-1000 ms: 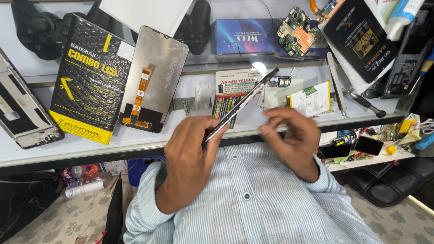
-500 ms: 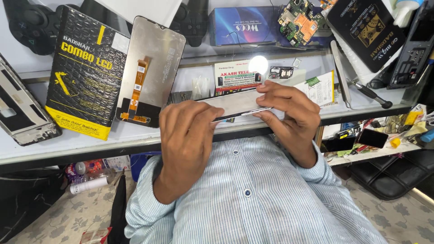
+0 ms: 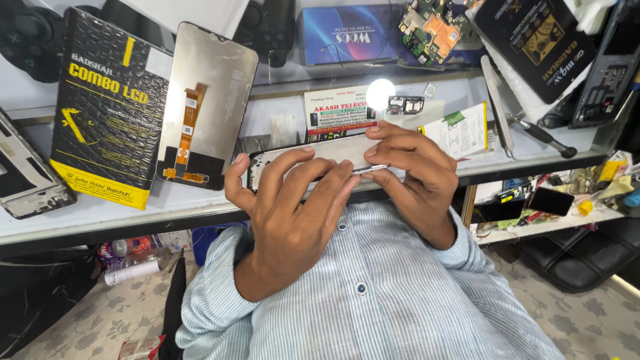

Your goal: The person uses tweezers to adjust small components inside a disassembled smartphone chassis. They then apply adhesive from a tube to the chassis edges and place a small metal piece onto the glued area. The person continues to apply adhesive and handle small parts within the phone frame.

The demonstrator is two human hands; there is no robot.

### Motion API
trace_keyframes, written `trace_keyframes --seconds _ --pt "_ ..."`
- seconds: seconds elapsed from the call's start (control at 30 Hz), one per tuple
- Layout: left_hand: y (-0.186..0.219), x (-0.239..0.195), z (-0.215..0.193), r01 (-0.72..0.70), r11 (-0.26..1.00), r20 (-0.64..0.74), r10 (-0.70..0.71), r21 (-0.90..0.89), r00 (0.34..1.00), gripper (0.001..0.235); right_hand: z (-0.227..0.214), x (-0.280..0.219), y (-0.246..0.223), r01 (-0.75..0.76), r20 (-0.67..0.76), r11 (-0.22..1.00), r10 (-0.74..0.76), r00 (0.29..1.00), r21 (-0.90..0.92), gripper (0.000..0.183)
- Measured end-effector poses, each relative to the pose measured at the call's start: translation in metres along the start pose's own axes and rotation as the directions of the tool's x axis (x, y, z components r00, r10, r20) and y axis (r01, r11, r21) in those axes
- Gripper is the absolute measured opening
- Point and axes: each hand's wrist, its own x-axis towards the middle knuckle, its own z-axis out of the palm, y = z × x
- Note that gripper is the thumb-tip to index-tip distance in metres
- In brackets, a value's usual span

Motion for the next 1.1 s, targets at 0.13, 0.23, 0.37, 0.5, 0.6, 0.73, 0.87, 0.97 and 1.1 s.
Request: trace_keyframes --seconds 0.13,0.23,0.37,0.5,0.6,0.73,0.87,0.97,1.1 --pt "0.001 -0.004 0.003 0.013 1.0 -0.007 -0.013 -0.003 1.0 0.026 -0.002 -0.004 0.002 0.01 -0.005 0.999 -0.01 1.0 -0.042 0.028" --pt "0.0 -0.004 0.004 0.016 1.0 -0.015 -0.016 -0.004 1.0 0.026 -0.004 -0.005 0.004 0.066 -0.028 0.997 -0.067 0.997 -0.044 0.029" --pt "0.001 -0.007 0.007 0.02 1.0 -0.025 -0.02 -0.006 0.999 0.027 -0.006 -0.007 0.004 0.105 -0.038 0.994 -0.106 0.994 -0.03 0.026" --pt "0.002 -0.007 0.007 0.021 1.0 -0.022 -0.021 -0.003 1.0 0.027 -0.006 -0.006 0.004 0.096 -0.012 0.995 -0.096 0.995 0.016 0.02" --pt "0.002 -0.007 0.007 0.013 1.0 -0.026 -0.013 0.007 1.0 0.027 -0.005 -0.005 0.002 0.082 -0.006 0.996 -0.082 0.997 0.027 0.02" --pt "0.001 -0.008 0.006 0.01 1.0 -0.013 -0.01 -0.008 1.0 0.027 -0.006 -0.003 -0.001 0.035 0.016 0.999 -0.036 0.999 0.017 0.02" --pt "-0.001 -0.008 0.007 0.0 1.0 -0.028 0.0 -0.012 1.0 0.026 -0.008 0.0 -0.009 -0.04 0.044 0.999 0.04 0.998 0.0 0.021" --pt "-0.003 -0.01 0.008 -0.003 1.0 -0.036 0.003 -0.015 0.999 0.025 -0.008 0.001 -0.013 -0.092 0.068 0.995 0.09 0.994 0.031 0.021" --pt "-0.005 -0.012 0.01 -0.006 1.0 -0.047 0.005 -0.021 0.999 0.024 -0.007 0.004 -0.016 -0.133 0.075 0.989 0.128 0.989 0.068 0.022"
